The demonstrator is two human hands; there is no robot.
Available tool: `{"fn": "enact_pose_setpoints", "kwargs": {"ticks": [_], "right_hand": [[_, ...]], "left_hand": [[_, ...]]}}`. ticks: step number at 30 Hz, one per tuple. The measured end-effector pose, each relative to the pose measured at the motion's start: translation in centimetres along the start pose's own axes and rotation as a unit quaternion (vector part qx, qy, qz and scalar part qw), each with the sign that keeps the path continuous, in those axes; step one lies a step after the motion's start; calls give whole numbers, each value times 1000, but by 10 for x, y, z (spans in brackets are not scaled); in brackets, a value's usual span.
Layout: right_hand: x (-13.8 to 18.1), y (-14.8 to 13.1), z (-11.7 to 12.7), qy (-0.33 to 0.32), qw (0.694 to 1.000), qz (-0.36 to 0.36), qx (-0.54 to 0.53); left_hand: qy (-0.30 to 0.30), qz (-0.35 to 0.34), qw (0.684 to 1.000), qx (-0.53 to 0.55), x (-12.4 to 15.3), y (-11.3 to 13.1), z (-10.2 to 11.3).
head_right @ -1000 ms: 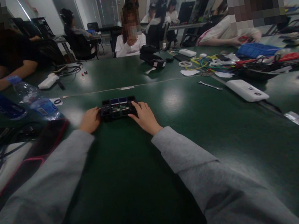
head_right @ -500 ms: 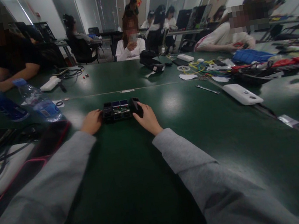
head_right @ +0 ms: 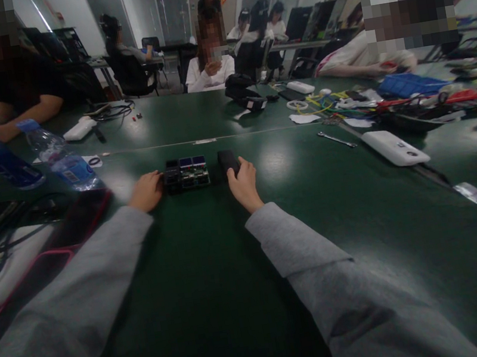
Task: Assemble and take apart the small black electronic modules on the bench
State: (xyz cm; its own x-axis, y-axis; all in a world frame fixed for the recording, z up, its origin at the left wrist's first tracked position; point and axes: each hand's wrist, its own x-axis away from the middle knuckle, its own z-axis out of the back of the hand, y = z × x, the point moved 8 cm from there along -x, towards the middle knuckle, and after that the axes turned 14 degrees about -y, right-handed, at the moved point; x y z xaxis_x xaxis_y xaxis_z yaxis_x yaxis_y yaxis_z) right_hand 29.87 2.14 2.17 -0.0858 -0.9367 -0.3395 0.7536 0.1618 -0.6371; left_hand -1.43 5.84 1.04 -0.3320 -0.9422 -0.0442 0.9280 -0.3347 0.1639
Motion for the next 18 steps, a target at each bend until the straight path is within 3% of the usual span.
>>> {"fn": "enact_pose_setpoints", "kwargs": {"ticks": [4,8,14,18], "right_hand": [[6,-15,7,20,997,67,18],[8,-21,6,-9,995,100,6],[-1,4,7,11,993,27,-113],[-4,14,6,13,994,3,-106]], "left_hand": [[1,-1,1000,2,0,1,0],[-2,5,1000,6,1,1,0],[0,8,1000,2,3,2,2],[-2,10,1000,0,2,2,1]]}}
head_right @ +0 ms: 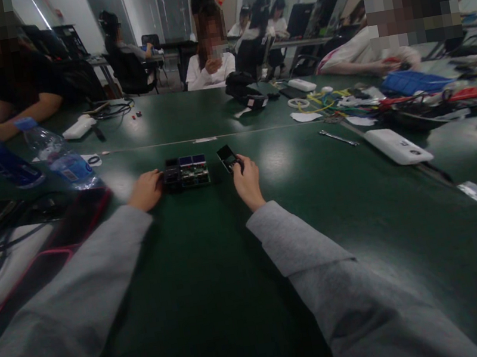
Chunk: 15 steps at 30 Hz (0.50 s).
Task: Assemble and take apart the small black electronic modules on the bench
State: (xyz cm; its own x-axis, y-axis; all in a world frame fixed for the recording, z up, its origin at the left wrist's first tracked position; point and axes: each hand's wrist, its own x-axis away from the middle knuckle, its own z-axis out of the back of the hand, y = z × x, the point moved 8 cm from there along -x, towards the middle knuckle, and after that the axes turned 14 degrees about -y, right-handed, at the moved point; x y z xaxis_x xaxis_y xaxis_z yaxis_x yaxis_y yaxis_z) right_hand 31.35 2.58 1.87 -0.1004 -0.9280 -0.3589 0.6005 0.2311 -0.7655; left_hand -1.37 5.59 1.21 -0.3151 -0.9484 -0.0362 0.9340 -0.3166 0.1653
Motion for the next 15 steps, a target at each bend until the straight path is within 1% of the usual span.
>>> {"fn": "enact_pose_setpoints", "kwargs": {"ticks": [5,8,12,14,15], "right_hand": [[2,4,2,14,999,-26,31],[4,0,1,15,999,-16,42],[3,-13,-3,-33,997,27,68],[5,-12,2,-56,996,9,72],[8,-10,9,-60,995,-3,77]], "left_hand": [[-1,-3,1000,7,-1,-1,0],[3,-6,1000,10,-1,0,0],[7,-3,1000,9,1,0,1],[5,3,1000,10,2,0,2],[3,4,1000,10,2,0,2]]}}
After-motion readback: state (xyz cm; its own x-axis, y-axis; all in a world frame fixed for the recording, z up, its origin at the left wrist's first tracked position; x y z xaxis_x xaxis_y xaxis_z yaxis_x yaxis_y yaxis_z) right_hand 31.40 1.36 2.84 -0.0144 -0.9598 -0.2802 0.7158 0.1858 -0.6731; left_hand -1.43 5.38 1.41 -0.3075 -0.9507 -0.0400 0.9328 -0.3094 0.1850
